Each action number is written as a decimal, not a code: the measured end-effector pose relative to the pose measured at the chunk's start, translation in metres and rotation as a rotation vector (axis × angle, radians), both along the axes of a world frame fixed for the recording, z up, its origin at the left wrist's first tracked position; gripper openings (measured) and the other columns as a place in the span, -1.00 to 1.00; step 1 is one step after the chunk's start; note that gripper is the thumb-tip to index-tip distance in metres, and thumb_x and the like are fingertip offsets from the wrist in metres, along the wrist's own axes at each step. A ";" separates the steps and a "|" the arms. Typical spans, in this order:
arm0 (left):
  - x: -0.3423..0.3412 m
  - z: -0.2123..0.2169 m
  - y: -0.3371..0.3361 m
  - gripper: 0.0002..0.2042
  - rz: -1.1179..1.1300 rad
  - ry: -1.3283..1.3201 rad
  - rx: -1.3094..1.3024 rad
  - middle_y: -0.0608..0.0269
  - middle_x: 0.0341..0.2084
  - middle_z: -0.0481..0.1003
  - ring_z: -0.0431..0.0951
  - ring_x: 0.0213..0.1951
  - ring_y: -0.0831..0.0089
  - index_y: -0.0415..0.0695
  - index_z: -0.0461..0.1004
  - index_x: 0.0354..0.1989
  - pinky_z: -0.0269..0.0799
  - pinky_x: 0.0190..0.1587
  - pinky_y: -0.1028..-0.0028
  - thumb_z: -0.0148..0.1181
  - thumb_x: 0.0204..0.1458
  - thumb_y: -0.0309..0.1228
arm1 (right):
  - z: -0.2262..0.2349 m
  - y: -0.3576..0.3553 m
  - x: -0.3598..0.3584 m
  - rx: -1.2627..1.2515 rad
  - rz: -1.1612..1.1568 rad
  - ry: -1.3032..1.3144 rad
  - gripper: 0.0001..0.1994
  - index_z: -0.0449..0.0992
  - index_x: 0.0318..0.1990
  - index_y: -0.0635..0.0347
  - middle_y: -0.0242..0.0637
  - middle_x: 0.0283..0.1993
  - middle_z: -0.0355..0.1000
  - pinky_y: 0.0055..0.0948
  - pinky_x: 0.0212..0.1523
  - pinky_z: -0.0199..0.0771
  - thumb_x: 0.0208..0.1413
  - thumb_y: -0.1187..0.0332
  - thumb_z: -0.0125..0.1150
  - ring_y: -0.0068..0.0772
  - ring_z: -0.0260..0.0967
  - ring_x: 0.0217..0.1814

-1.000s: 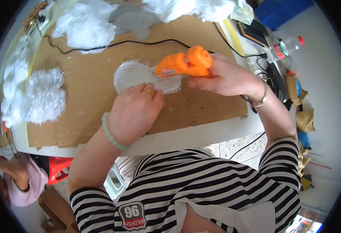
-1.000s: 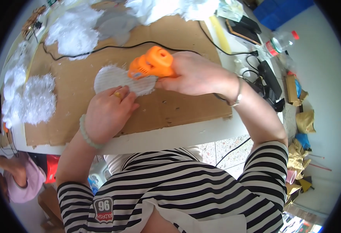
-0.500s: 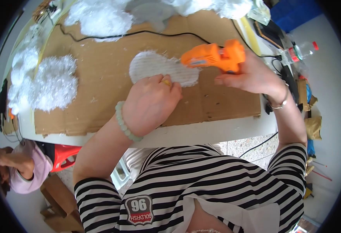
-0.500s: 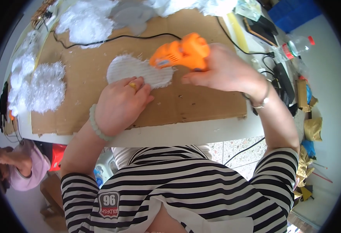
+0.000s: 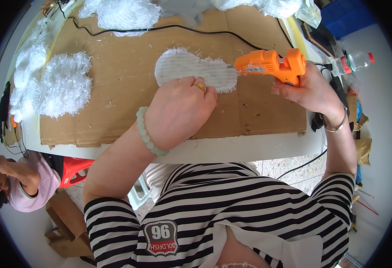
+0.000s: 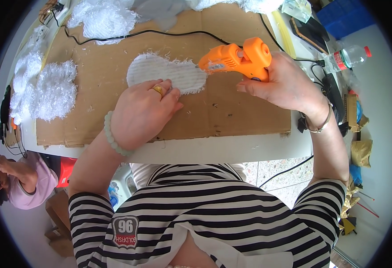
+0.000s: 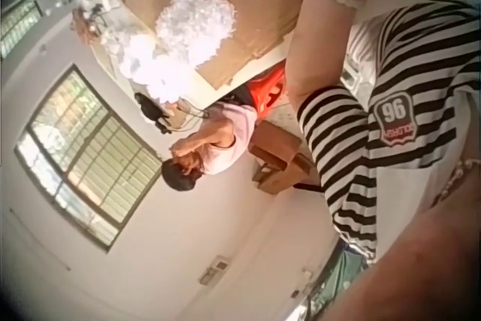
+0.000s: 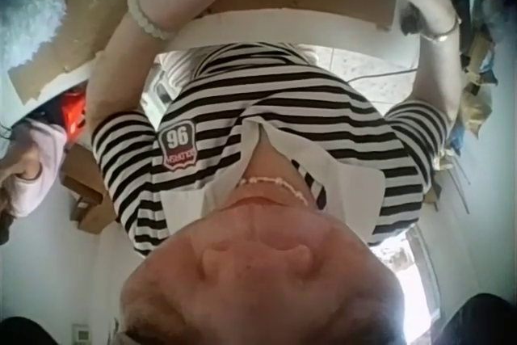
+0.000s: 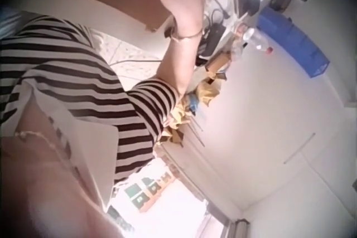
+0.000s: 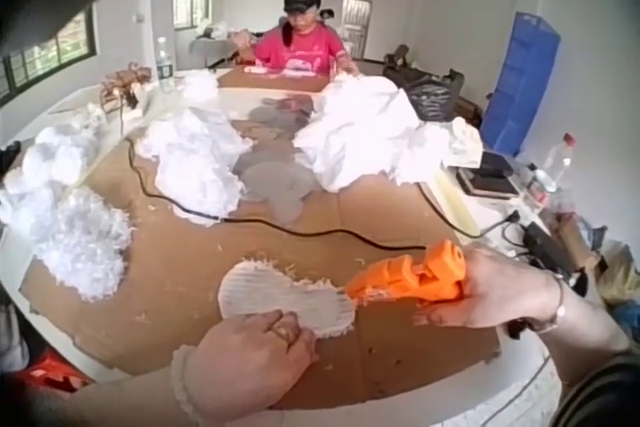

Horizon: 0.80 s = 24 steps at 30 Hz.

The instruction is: Using a glue gun to attach cotton stuffing to fabric templates.

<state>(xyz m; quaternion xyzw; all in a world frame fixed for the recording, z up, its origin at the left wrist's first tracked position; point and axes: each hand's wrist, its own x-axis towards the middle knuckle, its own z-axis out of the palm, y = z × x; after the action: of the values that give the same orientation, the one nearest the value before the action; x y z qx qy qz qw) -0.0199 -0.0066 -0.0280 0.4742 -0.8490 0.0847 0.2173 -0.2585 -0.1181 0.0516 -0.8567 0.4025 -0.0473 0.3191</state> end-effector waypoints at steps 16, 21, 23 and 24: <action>0.000 -0.003 -0.002 -0.88 -0.003 0.026 -0.029 0.24 -0.66 0.37 0.42 -0.52 0.40 -0.25 0.42 -0.51 0.36 -0.50 0.46 0.14 -0.19 -0.44 | -0.009 -0.002 0.002 -0.102 0.095 -0.010 -0.73 0.42 -0.26 0.27 -0.28 -0.64 0.29 -0.47 -0.53 0.23 -0.11 0.35 0.27 -0.42 0.20 -0.63; 0.000 -0.002 -0.002 -0.80 -0.001 0.006 -0.006 0.26 -0.66 0.40 0.41 -0.52 0.42 -0.27 0.45 -0.46 0.35 -0.51 0.48 0.19 -0.16 -0.36 | -0.009 -0.001 0.002 -0.156 0.136 -0.011 -0.72 0.42 -0.26 0.28 -0.26 -0.61 0.30 -0.44 -0.50 0.25 -0.11 0.34 0.27 -0.38 0.21 -0.60; 0.000 0.000 -0.002 -0.76 0.001 -0.010 0.006 0.26 -0.64 0.41 0.41 -0.51 0.42 -0.28 0.46 -0.42 0.35 -0.50 0.49 0.20 -0.16 -0.33 | -0.008 -0.001 0.002 -0.180 0.137 -0.032 -0.73 0.42 -0.27 0.28 -0.25 -0.60 0.31 -0.43 -0.49 0.25 -0.11 0.34 0.27 -0.36 0.22 -0.59; 0.000 0.000 -0.002 -0.72 0.005 -0.025 0.020 0.27 -0.63 0.43 0.40 -0.50 0.43 -0.30 0.48 -0.38 0.35 -0.50 0.50 0.21 -0.16 -0.29 | -0.006 -0.002 0.003 -0.136 0.125 0.009 -0.73 0.41 -0.28 0.28 -0.24 -0.58 0.32 -0.42 -0.48 0.25 -0.12 0.34 0.27 -0.35 0.23 -0.58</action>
<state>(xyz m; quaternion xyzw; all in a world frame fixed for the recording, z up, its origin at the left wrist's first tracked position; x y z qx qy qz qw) -0.0202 -0.0086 -0.0278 0.4775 -0.8511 0.0828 0.2019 -0.2557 -0.1198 0.0458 -0.9001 0.3453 -0.0508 0.2608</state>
